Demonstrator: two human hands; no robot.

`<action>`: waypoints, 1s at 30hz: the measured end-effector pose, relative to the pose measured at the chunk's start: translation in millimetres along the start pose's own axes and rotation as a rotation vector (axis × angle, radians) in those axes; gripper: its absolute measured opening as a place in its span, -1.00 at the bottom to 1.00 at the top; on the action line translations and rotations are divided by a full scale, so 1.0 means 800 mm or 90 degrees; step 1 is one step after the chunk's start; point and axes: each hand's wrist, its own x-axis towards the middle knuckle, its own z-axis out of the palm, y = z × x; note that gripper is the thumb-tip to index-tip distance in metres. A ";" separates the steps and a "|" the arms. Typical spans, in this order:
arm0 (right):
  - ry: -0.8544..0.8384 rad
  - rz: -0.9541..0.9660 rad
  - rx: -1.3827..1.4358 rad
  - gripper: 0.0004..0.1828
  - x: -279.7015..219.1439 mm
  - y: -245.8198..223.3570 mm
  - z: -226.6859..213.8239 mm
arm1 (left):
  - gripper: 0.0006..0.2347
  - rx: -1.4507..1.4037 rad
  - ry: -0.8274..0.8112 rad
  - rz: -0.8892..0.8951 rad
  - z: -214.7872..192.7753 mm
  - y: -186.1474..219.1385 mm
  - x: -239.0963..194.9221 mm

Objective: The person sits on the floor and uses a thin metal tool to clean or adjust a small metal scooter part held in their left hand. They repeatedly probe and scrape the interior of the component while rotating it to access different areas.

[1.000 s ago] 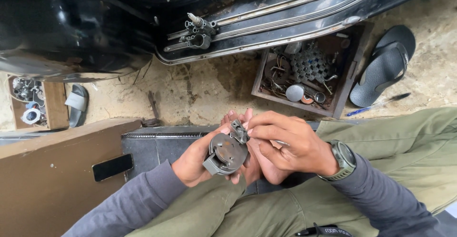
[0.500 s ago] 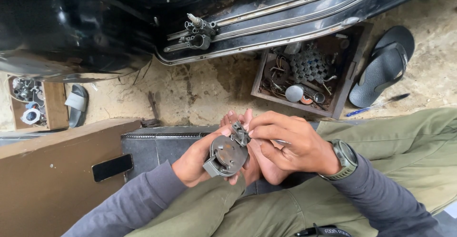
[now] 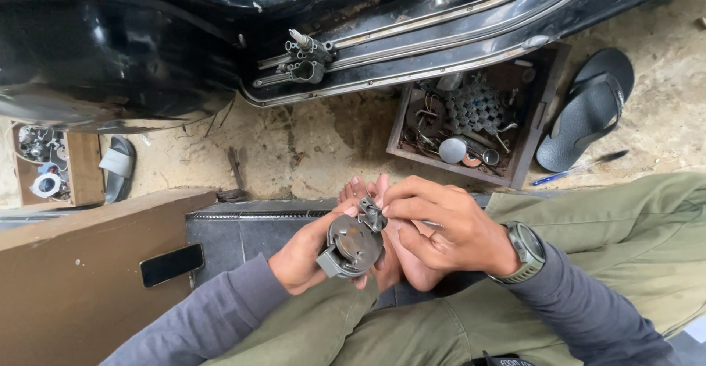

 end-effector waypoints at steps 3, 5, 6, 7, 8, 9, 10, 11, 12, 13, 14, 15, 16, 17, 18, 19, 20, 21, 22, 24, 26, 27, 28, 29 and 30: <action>-0.089 -0.001 -0.078 -0.87 -0.007 0.001 -0.005 | -0.63 0.043 -0.027 -0.061 0.008 0.021 -0.007; -0.088 0.001 -0.078 -0.85 -0.008 0.001 -0.005 | -0.58 0.053 -0.046 -0.048 0.011 0.026 -0.009; -0.089 0.002 -0.077 -0.83 -0.008 0.001 -0.006 | -0.51 0.062 -0.065 -0.035 0.013 0.028 -0.011; -0.089 0.001 -0.078 -0.83 -0.004 0.000 -0.006 | -0.51 0.062 -0.066 -0.034 0.014 0.027 -0.009; -0.090 -0.012 -0.061 -0.86 -0.001 -0.001 -0.007 | -0.58 0.052 -0.039 -0.053 0.014 0.026 -0.009; -0.090 -0.025 -0.044 -0.89 0.002 -0.003 -0.007 | -0.64 0.042 -0.011 -0.071 0.014 0.025 -0.008; -0.090 -0.026 -0.044 -0.89 0.001 -0.002 -0.007 | -0.64 0.042 -0.011 -0.071 0.019 0.027 -0.009; -0.083 -0.020 -0.060 -0.89 0.001 -0.001 -0.007 | -0.60 0.064 0.010 -0.076 0.024 0.029 -0.009; -0.076 -0.014 -0.076 -0.89 0.000 0.000 -0.007 | -0.56 0.086 0.030 -0.082 0.030 0.032 -0.009; -0.076 -0.015 -0.076 -0.89 0.000 0.000 -0.006 | -0.56 0.086 0.030 -0.081 0.035 0.034 -0.009; -0.074 -0.014 -0.072 -0.88 0.000 0.000 -0.005 | -0.56 0.096 0.036 -0.077 0.039 0.036 -0.009; -0.070 -0.015 -0.070 -0.88 0.002 0.000 -0.005 | -0.57 0.108 0.042 -0.072 0.044 0.039 -0.008; -0.070 -0.017 -0.072 -0.88 0.002 0.001 -0.005 | -0.57 0.110 0.040 -0.070 0.044 0.040 -0.008; -0.072 -0.006 -0.081 -0.89 0.002 0.000 -0.005 | -0.49 0.103 0.028 -0.059 0.043 0.041 -0.008; -0.075 0.004 -0.090 -0.89 0.001 0.000 -0.005 | -0.39 0.096 0.016 -0.049 0.042 0.041 -0.009; -0.075 0.003 -0.090 -0.89 0.001 -0.001 -0.005 | -0.39 0.097 0.016 -0.048 0.042 0.040 -0.008; -0.072 0.005 -0.088 -0.88 0.002 -0.001 -0.005 | -0.41 0.086 0.025 -0.054 0.041 0.039 -0.007; -0.069 0.005 -0.086 -0.88 0.002 -0.002 -0.006 | -0.42 0.074 0.034 -0.058 0.041 0.038 -0.007; -0.070 0.003 -0.086 -0.88 0.003 -0.002 -0.005 | -0.42 0.075 0.034 -0.056 0.035 0.034 -0.006; -0.063 0.004 -0.084 -0.90 0.004 -0.002 -0.005 | -0.55 0.061 0.040 -0.063 0.024 0.027 -0.005; -0.062 0.004 -0.085 -0.90 0.006 -0.004 -0.005 | -0.50 0.050 0.034 -0.062 0.024 0.027 -0.004; -0.060 0.006 -0.086 -0.90 0.006 -0.005 -0.005 | -0.43 0.038 0.029 -0.063 0.025 0.027 -0.003; -0.060 0.006 -0.085 -0.90 0.006 -0.005 -0.005 | -0.43 0.038 0.029 -0.063 0.026 0.028 -0.004; -0.061 0.006 -0.088 -0.89 0.006 -0.004 -0.005 | -0.43 0.045 0.049 -0.071 0.027 0.029 -0.004; -0.061 0.006 -0.090 -0.88 0.006 -0.004 -0.005 | -0.44 0.053 0.070 -0.079 0.028 0.029 -0.004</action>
